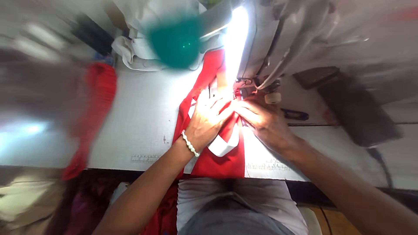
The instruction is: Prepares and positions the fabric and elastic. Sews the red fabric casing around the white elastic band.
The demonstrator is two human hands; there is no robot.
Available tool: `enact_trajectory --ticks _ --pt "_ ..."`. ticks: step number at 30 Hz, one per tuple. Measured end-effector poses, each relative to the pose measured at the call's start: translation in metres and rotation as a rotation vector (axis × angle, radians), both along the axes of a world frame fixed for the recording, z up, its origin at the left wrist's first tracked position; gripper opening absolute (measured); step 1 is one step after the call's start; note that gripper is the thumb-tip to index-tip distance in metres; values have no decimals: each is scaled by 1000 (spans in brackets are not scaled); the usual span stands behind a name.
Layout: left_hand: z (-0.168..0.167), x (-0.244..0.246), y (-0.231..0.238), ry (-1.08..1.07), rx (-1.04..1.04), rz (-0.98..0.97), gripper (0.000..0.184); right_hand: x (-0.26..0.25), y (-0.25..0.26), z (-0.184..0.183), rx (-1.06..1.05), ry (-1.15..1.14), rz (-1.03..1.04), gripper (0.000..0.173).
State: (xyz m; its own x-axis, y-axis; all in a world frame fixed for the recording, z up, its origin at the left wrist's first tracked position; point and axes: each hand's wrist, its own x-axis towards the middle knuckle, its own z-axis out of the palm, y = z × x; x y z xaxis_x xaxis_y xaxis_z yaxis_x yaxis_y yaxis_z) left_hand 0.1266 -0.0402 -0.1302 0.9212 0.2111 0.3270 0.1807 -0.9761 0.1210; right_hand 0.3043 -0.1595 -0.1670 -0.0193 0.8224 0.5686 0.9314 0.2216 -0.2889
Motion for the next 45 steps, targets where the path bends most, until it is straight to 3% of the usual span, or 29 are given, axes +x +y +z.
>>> enact_trajectory --ticks 9,11,14,19,25,30,34,39,42,45 --pt "17 5 2 103 -78 22 25 3 9 -8 -19 49 -30 22" --pt "23 2 -17 59 -211 51 23 2 8 -5 -32 60 -34 22" --pt "40 -18 -47 172 -437 161 43 -1 6 -4 -59 89 -50 24" --pt "36 -66 -70 198 -271 184 65 -9 -6 7 -150 101 -71 28" --pt "51 -115 -129 236 51 413 53 -51 -32 19 -119 42 28 23" --pt "42 -157 -169 380 -120 543 64 -74 -47 12 -96 82 -15 25" --pt "31 -148 -163 193 -347 649 47 -91 -69 18 -102 168 -61 25" --pt "36 -118 -147 -39 -94 708 28 -117 -102 19 -35 163 -233 28" --pt "36 -102 -130 -12 -42 676 38 -126 -103 16 -53 82 -345 39" --pt "33 -91 -114 71 -95 700 35 -135 -96 18 -83 91 -340 29"
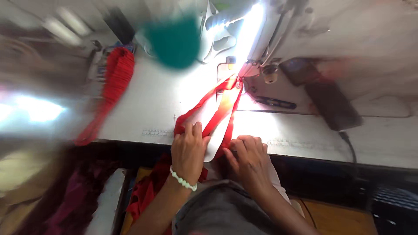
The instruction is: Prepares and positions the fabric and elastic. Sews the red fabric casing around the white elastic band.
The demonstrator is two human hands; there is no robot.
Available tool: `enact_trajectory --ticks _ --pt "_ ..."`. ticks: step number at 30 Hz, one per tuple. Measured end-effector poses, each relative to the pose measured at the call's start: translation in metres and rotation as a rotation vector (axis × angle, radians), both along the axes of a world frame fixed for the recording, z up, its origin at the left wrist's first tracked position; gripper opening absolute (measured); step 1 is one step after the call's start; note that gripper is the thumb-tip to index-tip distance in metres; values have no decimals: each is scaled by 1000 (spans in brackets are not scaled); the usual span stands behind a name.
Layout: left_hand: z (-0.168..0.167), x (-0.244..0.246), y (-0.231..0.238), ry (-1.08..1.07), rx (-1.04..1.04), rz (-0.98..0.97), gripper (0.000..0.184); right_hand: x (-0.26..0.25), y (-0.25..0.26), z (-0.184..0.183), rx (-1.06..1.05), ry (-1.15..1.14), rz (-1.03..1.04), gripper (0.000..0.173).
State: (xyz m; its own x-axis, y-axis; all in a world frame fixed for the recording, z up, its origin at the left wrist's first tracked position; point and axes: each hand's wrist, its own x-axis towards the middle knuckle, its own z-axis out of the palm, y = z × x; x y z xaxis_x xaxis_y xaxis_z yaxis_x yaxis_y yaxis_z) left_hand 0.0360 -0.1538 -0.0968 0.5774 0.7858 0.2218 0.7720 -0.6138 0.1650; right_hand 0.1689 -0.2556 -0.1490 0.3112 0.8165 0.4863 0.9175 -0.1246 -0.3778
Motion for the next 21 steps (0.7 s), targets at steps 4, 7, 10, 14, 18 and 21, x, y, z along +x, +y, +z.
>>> enact_trajectory --ticks 4,7,10,14,18,21 --pt "4 3 14 -82 -44 -39 13 -4 6 11 -15 255 88 18" --pt "13 9 14 -261 -112 -82 15 -2 5 28 -26 597 54 17" --pt "15 13 13 -404 -359 -84 19 2 7 33 -10 1062 50 17" --pt "9 8 3 -436 -459 -17 30 -4 -1 33 25 1296 73 38" --pt "-3 0 -19 -366 -96 -72 14 -10 -8 27 45 1318 62 56" --pt "-4 -1 -31 -370 -61 -86 11 -13 -6 28 83 1348 41 62"
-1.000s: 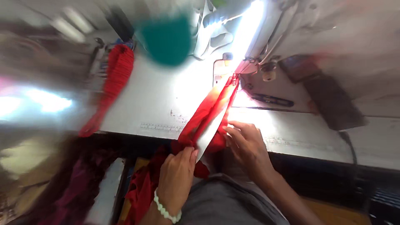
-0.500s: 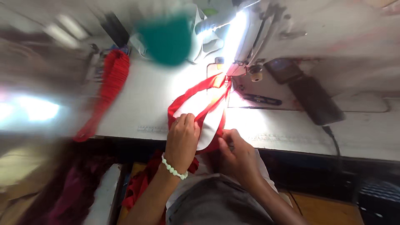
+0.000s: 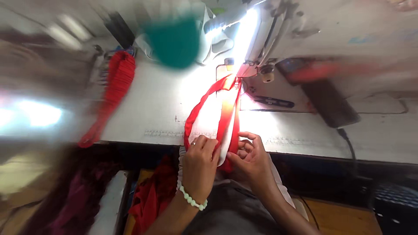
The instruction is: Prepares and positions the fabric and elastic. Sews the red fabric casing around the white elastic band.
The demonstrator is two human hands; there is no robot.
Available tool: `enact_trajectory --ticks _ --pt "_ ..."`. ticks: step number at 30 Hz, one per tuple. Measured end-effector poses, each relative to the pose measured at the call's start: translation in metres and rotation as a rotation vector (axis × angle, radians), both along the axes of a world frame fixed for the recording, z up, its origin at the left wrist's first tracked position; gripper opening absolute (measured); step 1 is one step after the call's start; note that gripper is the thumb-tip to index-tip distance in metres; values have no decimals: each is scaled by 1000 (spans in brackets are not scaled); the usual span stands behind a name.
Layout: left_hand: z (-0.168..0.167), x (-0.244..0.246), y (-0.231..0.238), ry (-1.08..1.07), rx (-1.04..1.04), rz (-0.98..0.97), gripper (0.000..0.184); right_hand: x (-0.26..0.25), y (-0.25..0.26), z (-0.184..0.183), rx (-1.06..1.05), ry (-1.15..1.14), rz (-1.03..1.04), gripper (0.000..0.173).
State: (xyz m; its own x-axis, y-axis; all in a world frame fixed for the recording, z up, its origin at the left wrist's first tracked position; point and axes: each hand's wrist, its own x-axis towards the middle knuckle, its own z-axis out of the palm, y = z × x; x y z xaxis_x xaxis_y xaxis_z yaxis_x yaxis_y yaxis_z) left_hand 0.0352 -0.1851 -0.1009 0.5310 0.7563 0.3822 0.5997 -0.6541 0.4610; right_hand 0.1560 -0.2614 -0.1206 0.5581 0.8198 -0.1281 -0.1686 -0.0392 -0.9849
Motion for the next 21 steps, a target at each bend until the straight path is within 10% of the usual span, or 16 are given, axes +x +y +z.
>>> enact_trajectory --ticks 21 --pt "-2 9 -12 -238 -132 -124 10 -7 -14 0 142 -327 -36 51"
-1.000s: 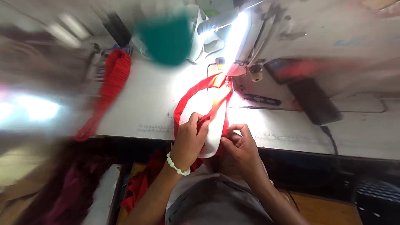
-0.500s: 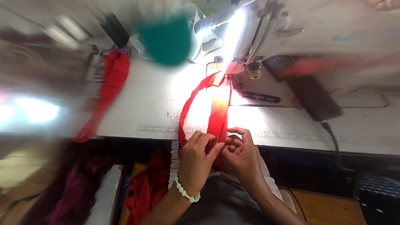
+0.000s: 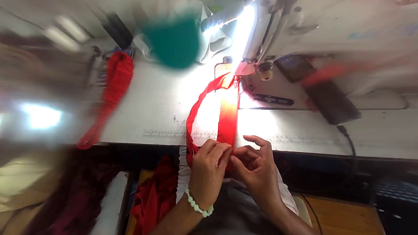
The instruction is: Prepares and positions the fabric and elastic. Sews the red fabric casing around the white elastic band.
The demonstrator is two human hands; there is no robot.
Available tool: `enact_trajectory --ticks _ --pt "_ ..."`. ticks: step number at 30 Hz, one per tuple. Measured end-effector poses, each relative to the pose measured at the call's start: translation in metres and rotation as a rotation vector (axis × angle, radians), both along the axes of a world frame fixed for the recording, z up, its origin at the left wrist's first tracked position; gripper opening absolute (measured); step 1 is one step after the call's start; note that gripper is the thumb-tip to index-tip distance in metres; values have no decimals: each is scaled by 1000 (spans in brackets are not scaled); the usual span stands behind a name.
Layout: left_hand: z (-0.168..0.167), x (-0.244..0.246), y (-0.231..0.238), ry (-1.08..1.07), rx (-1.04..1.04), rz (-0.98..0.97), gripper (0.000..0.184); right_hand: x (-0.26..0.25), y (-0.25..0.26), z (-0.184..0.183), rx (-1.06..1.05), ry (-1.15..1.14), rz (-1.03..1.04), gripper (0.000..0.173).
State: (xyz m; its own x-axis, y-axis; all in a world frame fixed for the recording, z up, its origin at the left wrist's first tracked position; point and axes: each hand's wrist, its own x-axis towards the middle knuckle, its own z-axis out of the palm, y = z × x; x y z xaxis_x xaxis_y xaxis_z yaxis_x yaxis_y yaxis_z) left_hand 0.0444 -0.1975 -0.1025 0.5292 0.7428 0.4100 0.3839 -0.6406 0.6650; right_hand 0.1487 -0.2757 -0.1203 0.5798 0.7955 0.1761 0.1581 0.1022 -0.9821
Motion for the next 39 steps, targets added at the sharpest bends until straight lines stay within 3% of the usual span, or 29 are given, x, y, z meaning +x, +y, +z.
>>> enact_trajectory --ticks 5,10,19,23,26,30,34,39 --pt "6 -8 13 102 -208 10 19 -3 -2 -5 -5 -84 14 52" --pt "13 -12 22 115 -424 -22 13 -4 -2 -6 7 -94 13 52" --pt "14 -8 24 130 -351 -26 20 -11 -3 -8 32 -226 24 50" --pt "15 -9 27 186 -237 -10 13 3 -4 -10 77 -283 150 31" --pt "13 -6 20 189 -78 11 9 33 12 -8 135 -575 49 16" --pt "12 0 12 207 31 22 7 69 39 -18 180 -969 139 26" --pt "13 2 14 193 16 1 5 80 50 -22 238 -1154 190 19" --pt "18 0 27 179 -229 -112 16 78 50 -28 280 -1092 121 15"
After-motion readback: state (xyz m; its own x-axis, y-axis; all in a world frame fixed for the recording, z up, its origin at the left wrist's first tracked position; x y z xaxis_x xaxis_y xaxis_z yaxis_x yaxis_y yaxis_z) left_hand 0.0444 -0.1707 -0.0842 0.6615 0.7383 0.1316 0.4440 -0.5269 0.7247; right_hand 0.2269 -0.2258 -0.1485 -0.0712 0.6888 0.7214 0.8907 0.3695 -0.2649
